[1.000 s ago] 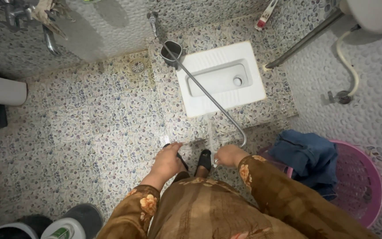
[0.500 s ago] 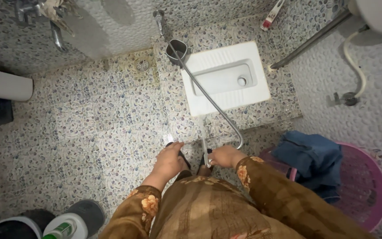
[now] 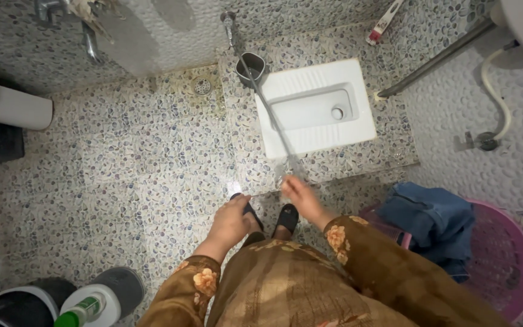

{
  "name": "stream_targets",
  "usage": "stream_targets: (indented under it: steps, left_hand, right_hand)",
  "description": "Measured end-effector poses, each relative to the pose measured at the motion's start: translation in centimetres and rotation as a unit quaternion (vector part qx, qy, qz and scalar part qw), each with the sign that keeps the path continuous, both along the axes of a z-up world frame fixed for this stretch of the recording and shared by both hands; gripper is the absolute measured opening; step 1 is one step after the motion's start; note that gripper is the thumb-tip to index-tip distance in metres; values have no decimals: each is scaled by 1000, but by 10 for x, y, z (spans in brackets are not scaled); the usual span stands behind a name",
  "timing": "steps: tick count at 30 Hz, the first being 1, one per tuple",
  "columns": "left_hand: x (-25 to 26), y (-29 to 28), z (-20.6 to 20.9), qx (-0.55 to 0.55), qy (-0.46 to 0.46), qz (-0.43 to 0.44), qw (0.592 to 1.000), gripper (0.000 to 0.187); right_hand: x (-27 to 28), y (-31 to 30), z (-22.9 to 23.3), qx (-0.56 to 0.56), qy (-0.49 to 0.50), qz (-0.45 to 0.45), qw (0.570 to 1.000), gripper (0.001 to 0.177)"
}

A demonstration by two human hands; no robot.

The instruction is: Repairing and cleaning a handheld bidet sprayer and its connection in a bathroom.

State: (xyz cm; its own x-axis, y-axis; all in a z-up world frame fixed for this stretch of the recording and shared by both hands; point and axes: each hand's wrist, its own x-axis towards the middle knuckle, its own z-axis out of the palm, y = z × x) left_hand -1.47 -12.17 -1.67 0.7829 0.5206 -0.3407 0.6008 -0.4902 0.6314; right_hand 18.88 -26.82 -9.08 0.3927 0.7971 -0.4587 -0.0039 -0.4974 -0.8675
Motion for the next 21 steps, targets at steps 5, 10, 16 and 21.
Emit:
stream_targets:
  steps: [5, 10, 16, 21]
  left_hand:
    - [4, 3, -1, 3, 18, -27, 999, 59]
    - [13, 4, 8, -9, 20, -51, 998, 59]
    - [21, 4, 14, 5, 23, -87, 996, 59]
    - [25, 2, 16, 20, 31, -115, 993, 58]
  right_hand:
    - [5, -8, -44, 171, -15, -123, 977, 21]
    - [1, -26, -75, 183, 23, -140, 973, 18]
    - [-7, -39, -102, 212, 85, -193, 954, 22]
    - [-23, -37, -111, 161, 299, -277, 899, 29]
